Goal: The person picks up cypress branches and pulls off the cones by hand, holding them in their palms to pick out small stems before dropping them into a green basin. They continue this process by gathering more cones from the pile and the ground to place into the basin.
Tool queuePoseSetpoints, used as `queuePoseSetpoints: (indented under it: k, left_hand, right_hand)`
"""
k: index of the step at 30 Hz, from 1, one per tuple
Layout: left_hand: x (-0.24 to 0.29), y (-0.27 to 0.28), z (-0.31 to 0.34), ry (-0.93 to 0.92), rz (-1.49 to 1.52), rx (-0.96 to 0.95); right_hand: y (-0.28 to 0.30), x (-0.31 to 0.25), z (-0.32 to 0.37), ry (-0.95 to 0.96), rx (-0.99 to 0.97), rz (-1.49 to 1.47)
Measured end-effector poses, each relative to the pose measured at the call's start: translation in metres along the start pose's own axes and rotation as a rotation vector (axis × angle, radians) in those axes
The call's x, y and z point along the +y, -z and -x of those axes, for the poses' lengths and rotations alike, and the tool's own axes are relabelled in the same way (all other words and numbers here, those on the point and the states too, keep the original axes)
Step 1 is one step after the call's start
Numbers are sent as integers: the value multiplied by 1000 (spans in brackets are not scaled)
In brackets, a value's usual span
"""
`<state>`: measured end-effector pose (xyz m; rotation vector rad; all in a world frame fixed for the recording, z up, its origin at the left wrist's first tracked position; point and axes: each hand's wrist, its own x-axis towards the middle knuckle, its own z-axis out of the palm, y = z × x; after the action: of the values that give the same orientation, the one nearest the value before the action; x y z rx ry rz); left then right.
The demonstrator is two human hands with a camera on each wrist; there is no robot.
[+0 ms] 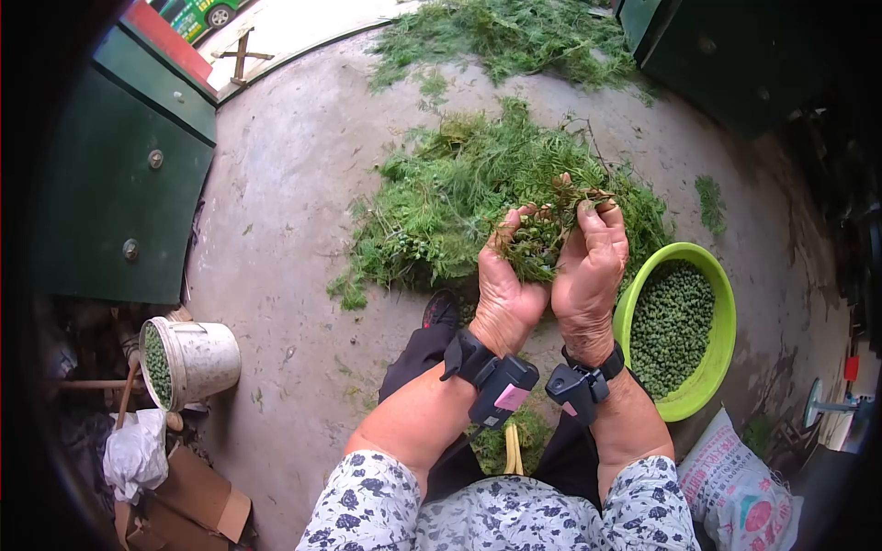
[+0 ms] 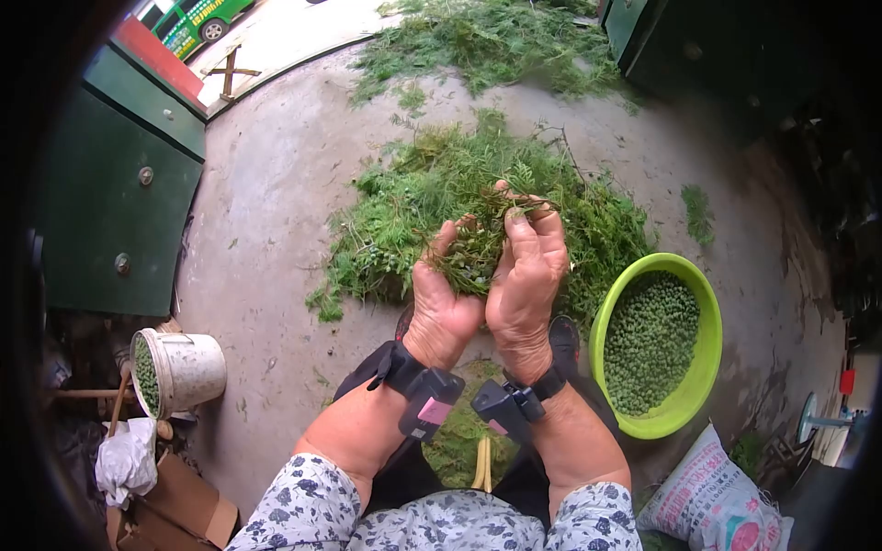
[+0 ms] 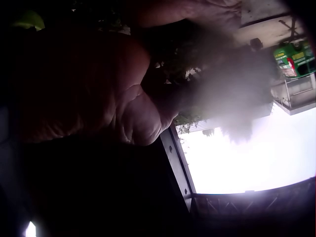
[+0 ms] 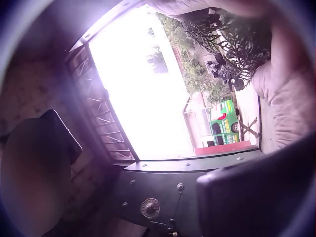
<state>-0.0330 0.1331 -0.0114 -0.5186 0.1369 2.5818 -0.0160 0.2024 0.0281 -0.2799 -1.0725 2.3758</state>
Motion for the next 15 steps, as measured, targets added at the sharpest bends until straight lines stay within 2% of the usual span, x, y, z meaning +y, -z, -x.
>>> queuePoseSetpoints:
  k: [6, 9, 15]
  left_hand:
    - [-3, -2, -1, -29, -51, 22]
    - [-5, 3, -5, -13, -47, 19]
    - [-10, 4, -6, -3, -41, -36]
  right_hand:
    - [5, -2, 0, -85, 90, 10]
    - [8, -1, -3, -78, 76, 37]
    - [15, -2, -8, -149, 74, -112]
